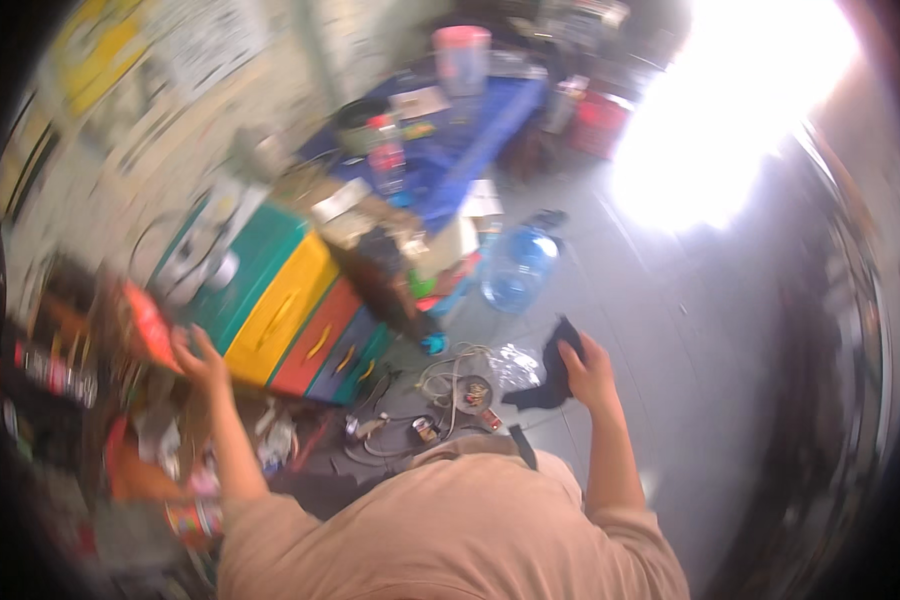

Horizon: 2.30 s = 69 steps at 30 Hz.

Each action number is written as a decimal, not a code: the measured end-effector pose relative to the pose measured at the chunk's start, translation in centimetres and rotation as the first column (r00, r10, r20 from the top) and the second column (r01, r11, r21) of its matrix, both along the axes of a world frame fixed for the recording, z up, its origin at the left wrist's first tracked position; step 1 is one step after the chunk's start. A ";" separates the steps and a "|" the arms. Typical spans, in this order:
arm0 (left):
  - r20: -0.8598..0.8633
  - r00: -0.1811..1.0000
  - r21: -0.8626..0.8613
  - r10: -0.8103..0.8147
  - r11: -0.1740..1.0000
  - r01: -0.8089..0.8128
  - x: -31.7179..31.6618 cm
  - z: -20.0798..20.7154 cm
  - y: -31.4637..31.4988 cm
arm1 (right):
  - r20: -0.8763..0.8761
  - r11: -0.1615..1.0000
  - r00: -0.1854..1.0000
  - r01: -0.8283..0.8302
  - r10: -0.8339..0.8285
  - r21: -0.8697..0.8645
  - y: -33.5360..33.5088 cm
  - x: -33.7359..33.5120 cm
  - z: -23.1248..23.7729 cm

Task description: The person retrieves a black fabric piece from a pile, moves to a worktable, and uses shears to cut the fabric into smaller pieces. The person then places the cut fabric on a printed image on the table.

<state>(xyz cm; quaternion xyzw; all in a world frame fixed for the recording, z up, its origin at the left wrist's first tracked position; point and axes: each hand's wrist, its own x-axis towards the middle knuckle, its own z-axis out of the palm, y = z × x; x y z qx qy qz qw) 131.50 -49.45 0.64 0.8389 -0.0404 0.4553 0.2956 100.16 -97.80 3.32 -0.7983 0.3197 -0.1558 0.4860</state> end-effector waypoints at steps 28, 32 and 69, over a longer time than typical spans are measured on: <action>-0.256 -0.942 -0.947 0.217 -0.251 0.200 -61.9 -1.5 -65.8 | 0.373 0.515 0.380 0.762 -0.847 0.393 -7.8 -46.9 -2.5; -0.446 -0.891 -0.838 0.084 -0.389 0.383 -67.3 -1.4 -69.9 | 0.177 0.364 0.320 0.852 -0.931 0.377 -8.3 -51.6 -3.9; -0.589 -0.779 -0.804 0.215 -0.261 0.535 -112.0 -3.0 -120.8 | 0.379 0.570 0.455 0.771 -0.806 0.284 -69.4 -97.1 -2.8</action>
